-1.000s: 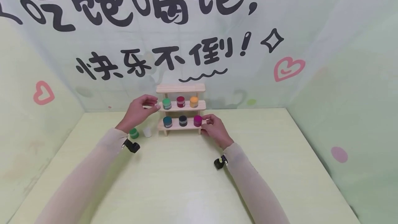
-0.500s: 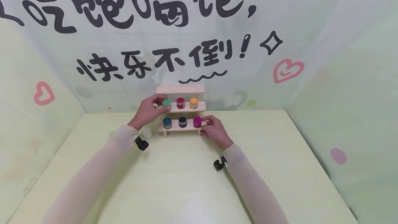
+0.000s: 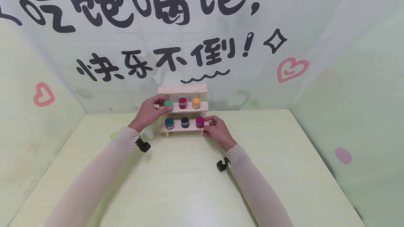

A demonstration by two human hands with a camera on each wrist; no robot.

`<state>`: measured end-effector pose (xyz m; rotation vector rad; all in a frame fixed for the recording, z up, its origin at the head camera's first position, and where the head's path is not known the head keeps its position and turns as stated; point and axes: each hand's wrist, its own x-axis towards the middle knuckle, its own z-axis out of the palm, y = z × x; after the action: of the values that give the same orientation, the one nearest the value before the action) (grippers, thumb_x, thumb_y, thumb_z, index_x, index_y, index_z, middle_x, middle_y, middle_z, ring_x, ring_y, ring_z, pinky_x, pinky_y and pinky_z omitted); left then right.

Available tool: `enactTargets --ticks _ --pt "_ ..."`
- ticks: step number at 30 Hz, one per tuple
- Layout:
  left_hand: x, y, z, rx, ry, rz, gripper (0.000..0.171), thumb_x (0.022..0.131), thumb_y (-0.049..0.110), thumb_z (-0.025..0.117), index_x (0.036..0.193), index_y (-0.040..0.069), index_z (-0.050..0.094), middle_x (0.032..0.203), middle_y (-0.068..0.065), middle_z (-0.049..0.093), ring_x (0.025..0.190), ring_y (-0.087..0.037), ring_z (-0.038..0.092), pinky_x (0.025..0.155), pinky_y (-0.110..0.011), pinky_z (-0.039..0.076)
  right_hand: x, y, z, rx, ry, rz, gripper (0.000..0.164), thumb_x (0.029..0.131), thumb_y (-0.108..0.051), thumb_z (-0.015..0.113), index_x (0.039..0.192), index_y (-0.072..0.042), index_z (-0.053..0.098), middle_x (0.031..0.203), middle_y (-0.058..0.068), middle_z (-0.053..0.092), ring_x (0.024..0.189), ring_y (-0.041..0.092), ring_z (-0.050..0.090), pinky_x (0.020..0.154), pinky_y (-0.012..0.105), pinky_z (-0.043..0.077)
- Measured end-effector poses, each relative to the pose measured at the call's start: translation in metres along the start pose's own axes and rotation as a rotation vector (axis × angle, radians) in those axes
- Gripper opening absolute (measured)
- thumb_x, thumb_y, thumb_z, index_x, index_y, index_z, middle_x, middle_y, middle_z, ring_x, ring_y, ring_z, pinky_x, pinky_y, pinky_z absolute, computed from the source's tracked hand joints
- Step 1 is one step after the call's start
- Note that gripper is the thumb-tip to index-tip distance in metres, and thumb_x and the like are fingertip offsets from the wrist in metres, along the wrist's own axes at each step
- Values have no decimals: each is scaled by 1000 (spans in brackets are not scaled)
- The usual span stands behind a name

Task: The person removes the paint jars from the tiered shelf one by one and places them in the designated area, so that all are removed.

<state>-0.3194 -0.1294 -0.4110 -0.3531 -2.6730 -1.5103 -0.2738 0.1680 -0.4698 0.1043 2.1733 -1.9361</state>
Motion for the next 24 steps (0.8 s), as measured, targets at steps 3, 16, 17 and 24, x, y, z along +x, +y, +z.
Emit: enactTargets --ticks 3,16,17,24 --pt "-1 0 -1 -2 -1 -2 50 94 33 82 138 15 66 133 -5 68 117 -27 60 100 -41 56 1 0 -1 2 1 5 36 100 -3 62 136 -4 58 110 10 49 99 22 61 93 35 64" --pt "-5 -6 -10 -43 14 -15 55 93 40 83 140 19 66 125 -3 69 116 -25 64 97 -41 59 2 1 -1 1 7 8 35 100 -3 62 135 -5 58 110 11 50 99 23 62 92 35 64" --pt "-6 -6 -11 -44 15 -17 55 92 41 83 139 20 66 125 -3 69 116 -25 64 98 -41 59 1 1 -1 0 5 6 35 100 -3 62 135 -5 58 109 10 49 99 23 62 92 35 64" --pt "-15 -7 -21 -71 9 -28 53 92 42 84 136 18 66 125 -5 69 117 -27 67 102 -46 59 1 1 -1 -14 -1 -4 35 101 -5 62 136 -4 58 110 9 48 99 22 61 94 36 64"
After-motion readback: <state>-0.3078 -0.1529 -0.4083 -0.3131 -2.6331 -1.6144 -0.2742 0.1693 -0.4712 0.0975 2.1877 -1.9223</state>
